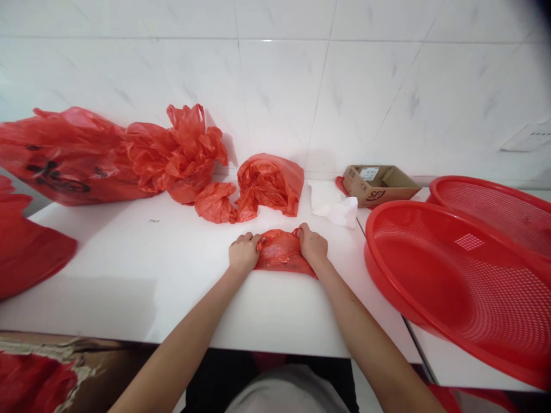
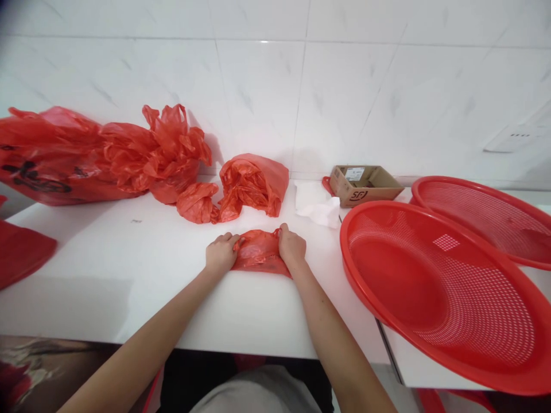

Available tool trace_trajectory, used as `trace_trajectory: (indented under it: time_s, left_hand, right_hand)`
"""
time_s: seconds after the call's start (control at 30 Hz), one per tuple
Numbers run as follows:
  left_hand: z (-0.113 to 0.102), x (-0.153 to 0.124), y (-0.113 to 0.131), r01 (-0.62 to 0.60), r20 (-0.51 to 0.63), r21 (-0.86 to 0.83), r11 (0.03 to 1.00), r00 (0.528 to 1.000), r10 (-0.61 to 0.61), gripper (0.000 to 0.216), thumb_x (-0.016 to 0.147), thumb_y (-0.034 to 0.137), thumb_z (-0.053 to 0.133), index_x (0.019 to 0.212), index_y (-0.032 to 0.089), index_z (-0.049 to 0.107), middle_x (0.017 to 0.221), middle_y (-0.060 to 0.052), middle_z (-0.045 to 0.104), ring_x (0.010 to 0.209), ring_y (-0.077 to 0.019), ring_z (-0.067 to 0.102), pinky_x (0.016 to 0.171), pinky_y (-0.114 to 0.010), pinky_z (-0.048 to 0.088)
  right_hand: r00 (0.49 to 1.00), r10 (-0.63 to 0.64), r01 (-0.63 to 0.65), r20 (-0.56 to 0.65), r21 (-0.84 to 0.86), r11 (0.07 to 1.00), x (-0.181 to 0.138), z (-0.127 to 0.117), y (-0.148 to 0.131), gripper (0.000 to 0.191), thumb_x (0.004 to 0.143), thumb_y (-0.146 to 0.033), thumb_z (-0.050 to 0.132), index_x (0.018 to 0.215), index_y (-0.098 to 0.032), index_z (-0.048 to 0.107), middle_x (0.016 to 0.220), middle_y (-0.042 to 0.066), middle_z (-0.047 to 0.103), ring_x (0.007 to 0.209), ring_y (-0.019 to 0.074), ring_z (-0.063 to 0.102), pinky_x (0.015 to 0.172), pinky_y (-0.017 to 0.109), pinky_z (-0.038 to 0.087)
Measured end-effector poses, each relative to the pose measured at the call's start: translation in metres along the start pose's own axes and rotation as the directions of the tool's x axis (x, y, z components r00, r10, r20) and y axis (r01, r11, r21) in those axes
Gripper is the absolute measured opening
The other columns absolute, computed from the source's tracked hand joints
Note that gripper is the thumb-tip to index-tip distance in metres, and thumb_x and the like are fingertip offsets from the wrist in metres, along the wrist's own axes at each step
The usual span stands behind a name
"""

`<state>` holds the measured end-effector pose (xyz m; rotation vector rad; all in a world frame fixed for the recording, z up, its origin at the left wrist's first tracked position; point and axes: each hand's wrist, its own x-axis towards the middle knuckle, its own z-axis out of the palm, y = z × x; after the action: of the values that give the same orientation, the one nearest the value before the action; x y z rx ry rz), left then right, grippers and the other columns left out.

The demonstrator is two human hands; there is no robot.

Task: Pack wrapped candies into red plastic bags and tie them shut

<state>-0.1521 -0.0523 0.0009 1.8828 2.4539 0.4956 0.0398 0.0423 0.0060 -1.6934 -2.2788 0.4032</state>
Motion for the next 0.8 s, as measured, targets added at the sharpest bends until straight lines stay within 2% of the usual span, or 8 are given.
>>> trace_trajectory:
  time_s: [0.07,0.13,0.27,0.4,0.67,0.73,0.8]
  left_hand:
    - [-0.002,-0.001,0.001,-0.028,-0.041,-0.050,0.998,0.999,0.026,0.033,0.096,0.036,0.039,0.101,0.022,0.068,0.116,-0.009,0.065,0.109,-0.0261,0.057,0.085,-0.034,0.044]
    - [-0.004,-0.003,0.005,-0.041,-0.070,-0.115,0.993,0.997,0.033,0.035,0.098,0.039,0.035,0.100,0.022,0.066,0.116,-0.006,0.065,0.108,-0.0211,0.058,0.088,-0.029,0.043]
    - [-0.009,-0.009,0.017,0.021,-0.076,-0.220,0.975,0.996,-0.038,0.051,0.101,0.044,0.015,0.099,0.021,0.061,0.081,-0.001,0.067,0.075,-0.0139,0.062,0.070,-0.022,0.045]
    - [-0.014,-0.017,0.023,0.095,-0.042,-0.244,0.965,0.993,-0.108,0.050,0.100,0.048,0.017,0.096,0.023,0.060,0.069,0.001,0.064,0.066,-0.0153,0.062,0.063,-0.023,0.041]
    - [-0.013,-0.015,0.016,0.237,0.090,-0.080,0.968,0.969,-0.230,0.049,0.094,0.053,0.030,0.088,0.025,0.071,0.072,-0.008,0.070,0.070,-0.0280,0.065,0.059,-0.032,0.039]
    - [-0.010,-0.015,0.017,0.230,0.087,-0.041,0.972,0.970,-0.226,0.048,0.095,0.051,0.031,0.090,0.025,0.072,0.078,-0.009,0.071,0.075,-0.0286,0.066,0.063,-0.034,0.042]
    - [-0.008,-0.015,0.018,0.199,0.059,-0.012,0.980,0.978,-0.198,0.045,0.095,0.047,0.033,0.095,0.025,0.072,0.092,-0.010,0.072,0.089,-0.0290,0.065,0.073,-0.037,0.043]
  right_hand:
    - [1.000,0.014,-0.013,-0.025,0.020,1.000,-0.002,0.001,0.000,0.032,0.101,-0.035,0.028,0.111,-0.023,0.055,0.074,0.003,0.065,0.064,0.0174,0.057,0.058,0.026,0.025]
    - [0.998,0.030,-0.027,-0.058,0.048,0.998,-0.005,0.001,0.000,0.032,0.101,-0.036,0.028,0.111,-0.024,0.056,0.075,0.002,0.065,0.064,0.0164,0.056,0.058,0.025,0.025]
    - [0.992,0.040,-0.026,-0.120,0.116,0.993,-0.011,-0.001,0.000,0.034,0.102,-0.039,0.025,0.113,-0.025,0.054,0.080,0.000,0.066,0.068,0.0145,0.057,0.060,0.024,0.027]
    - [0.989,0.050,-0.028,-0.141,0.160,0.987,-0.012,-0.007,0.002,0.034,0.102,-0.040,0.024,0.113,-0.026,0.053,0.082,-0.001,0.067,0.070,0.0138,0.057,0.061,0.023,0.030]
    - [0.992,0.086,-0.077,-0.088,0.094,0.993,-0.003,-0.004,0.007,0.031,0.101,-0.037,0.030,0.110,-0.026,0.058,0.074,0.001,0.064,0.063,0.0150,0.053,0.059,0.025,0.026]
    - [0.994,0.085,-0.080,-0.069,0.065,0.995,-0.002,-0.002,0.007,0.031,0.100,-0.037,0.031,0.110,-0.026,0.058,0.073,0.001,0.063,0.062,0.0153,0.053,0.059,0.026,0.025]
    - [0.995,0.081,-0.079,-0.054,0.040,0.996,-0.002,0.000,0.007,0.031,0.100,-0.037,0.031,0.110,-0.026,0.058,0.074,0.002,0.064,0.063,0.0157,0.054,0.059,0.026,0.025]
